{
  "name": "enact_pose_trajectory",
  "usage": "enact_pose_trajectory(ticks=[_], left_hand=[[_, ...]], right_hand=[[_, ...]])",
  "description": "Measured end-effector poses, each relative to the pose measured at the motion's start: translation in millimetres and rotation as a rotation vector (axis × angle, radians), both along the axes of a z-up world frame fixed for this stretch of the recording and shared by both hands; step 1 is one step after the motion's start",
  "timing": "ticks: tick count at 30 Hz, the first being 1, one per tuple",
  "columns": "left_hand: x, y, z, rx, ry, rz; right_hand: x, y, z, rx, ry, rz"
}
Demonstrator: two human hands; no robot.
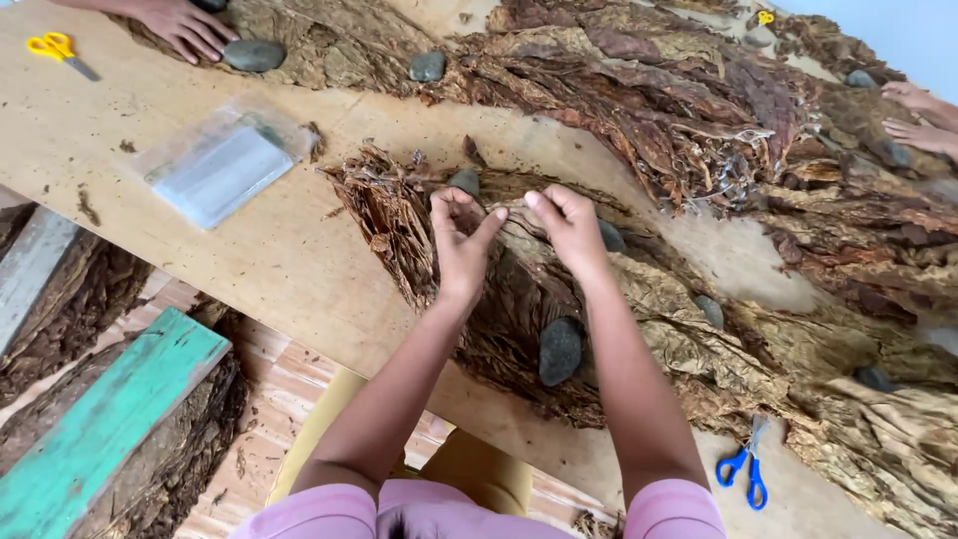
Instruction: The person arranges several smooth stones on a large piece of dried plant fiber laid out on a wooden table. They use their hands to position the stones and occasionally use blue scissors to trim the edges of the fiber material.
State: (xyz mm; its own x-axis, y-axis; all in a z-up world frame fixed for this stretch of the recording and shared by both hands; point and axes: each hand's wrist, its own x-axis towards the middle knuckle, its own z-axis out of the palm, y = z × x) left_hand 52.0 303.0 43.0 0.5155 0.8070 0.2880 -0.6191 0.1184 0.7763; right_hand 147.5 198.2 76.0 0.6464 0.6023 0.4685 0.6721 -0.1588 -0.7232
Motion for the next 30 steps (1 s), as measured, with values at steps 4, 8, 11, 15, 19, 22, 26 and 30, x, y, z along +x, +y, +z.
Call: enact_pose_trajectory(ticks=[4,8,11,15,19,22,26,30], left_hand=[[-7,3,-4,0.079,0.016,-0.023],[-27,15,-7,0.181,0.104,-0.071],[-43,22,-3,0.195,0.15,-0.053],[-50,26,-17,0.135,0.165,-0.116],[-67,27,-11,0.271,0.23,-0.24],[-77,41,-21,0.374,0.3,-0.326],[-86,48,-14,0.376,0.39,-0.441],[-82,52,4,0.284,0.472,-0.522]], right_hand=[[9,-2,26,0.012,0.155,0.002],[14,1,37,0.003,0.211,0.027],[12,3,36,0.027,0.253,0.018],[14,6,23,0.018,0.307,0.049],[29,4,7,0.003,0.284,0.031],[43,6,-21,-0.175,0.212,-0.059],[49,20,-41,-0.408,0.272,-0.166],[43,31,-20,-0.443,0.341,-0.162]])
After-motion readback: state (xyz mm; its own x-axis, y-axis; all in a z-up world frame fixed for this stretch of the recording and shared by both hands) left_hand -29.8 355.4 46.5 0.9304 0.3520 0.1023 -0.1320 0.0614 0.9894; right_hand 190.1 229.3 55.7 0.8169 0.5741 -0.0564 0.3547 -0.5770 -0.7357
